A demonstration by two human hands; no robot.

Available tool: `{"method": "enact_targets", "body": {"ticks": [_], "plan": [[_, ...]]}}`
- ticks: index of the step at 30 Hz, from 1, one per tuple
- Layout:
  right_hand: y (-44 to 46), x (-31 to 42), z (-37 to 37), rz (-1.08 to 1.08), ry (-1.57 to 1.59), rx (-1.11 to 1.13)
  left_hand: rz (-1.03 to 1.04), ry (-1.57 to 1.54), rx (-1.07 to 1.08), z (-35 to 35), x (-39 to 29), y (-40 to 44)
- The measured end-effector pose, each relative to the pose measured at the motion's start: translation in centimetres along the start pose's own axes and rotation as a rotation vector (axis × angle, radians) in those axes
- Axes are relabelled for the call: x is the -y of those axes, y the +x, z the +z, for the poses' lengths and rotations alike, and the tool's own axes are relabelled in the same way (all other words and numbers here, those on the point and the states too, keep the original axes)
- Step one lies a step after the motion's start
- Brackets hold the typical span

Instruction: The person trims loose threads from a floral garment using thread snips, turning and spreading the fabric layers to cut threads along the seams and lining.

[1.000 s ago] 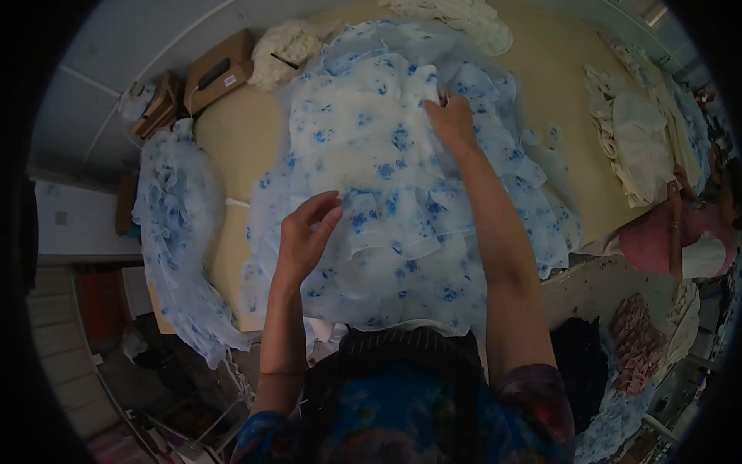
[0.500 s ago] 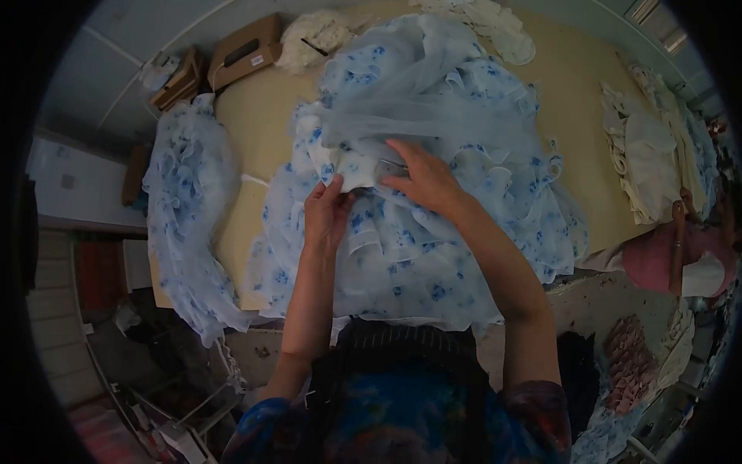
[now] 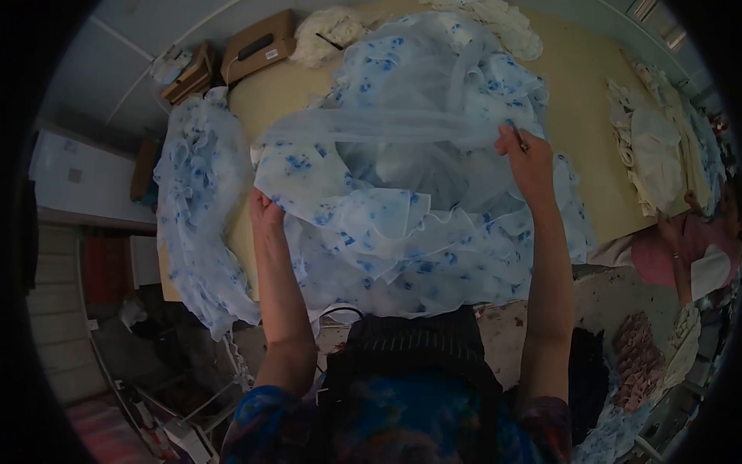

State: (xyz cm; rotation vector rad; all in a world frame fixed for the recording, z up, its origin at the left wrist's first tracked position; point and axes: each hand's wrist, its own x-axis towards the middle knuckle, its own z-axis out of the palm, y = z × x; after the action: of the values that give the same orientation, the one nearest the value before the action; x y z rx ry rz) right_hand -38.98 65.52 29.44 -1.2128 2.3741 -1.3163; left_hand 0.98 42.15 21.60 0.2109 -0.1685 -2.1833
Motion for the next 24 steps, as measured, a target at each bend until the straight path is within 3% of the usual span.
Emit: {"method": "enact_targets", "body": {"ticks": [1, 2, 3, 6, 9, 10, 11, 12, 14, 16, 17, 18, 21, 23, 24], "plan": [[-0.8, 1.2, 0.6, 0.058, 0.064, 0.162, -0.156, -0.060, 0.284, 0.7, -2.2, 0.2], [-1.4, 2.4, 1.6, 0.015, 0.106, 0.155, -0.315, -0.072, 0.567, 1.3, -4.3, 0.3], [-2.1, 3.8, 2.7, -0.031, 0.149, 0.147, -0.430, 0.035, 0.679, 4.6, -5.3, -0.3], [-3.6, 9.2, 6.8, -0.233, 0.321, 0.147, -0.105, 0.562, 0.173, 11.5, -5.9, -7.8], [-4.2, 10.2, 13.3, -0.493, 0.302, 0.216, 0.309, 0.996, -0.003, 14.9, -2.6, -12.8], [-4.1, 9.3, 15.2, -0.468, 0.217, 0.387, 0.185, 1.055, 0.062, 13.9, -4.7, -14.3], [-4.3, 9.2, 16.1, -0.444, 0.128, 0.554, 0.271, 1.147, 0.064, 13.3, -4.9, -15.8], [-4.6, 10.6, 15.4, -0.258, 0.350, 0.513, 0.361, 1.238, 0.062, 13.0, -4.9, -17.3], [-5.2, 13.2, 12.9, 0.140, 0.765, 0.451, 0.487, 1.276, 0.016, 13.3, -4.1, -20.6], [-4.7, 14.0, 9.3, 0.015, 1.020, 0.468, 0.448, 1.142, -0.133, 12.4, -3.7, -23.1], [-5.2, 14.7, 7.2, -0.047, 0.982, 0.451, 0.423, 1.075, -0.194, 11.6, -3.7, -24.3], [-5.7, 15.5, 5.2, -0.110, 0.944, 0.430, 0.418, 1.028, -0.085, 10.8, -3.8, -25.3], [-7.9, 17.1, 0.0, -0.229, 0.799, 0.505, 0.507, 0.983, -0.081, 11.6, -2.3, -28.1], [-10.6, 18.2, -4.6, -0.324, 0.505, 0.747, 0.652, 0.960, -0.134, 12.6, -2.1, -30.0], [-12.9, 18.1, -5.8, -0.478, 0.544, 0.992, 0.727, 0.951, -0.163, 13.2, -2.2, -31.0]]}}
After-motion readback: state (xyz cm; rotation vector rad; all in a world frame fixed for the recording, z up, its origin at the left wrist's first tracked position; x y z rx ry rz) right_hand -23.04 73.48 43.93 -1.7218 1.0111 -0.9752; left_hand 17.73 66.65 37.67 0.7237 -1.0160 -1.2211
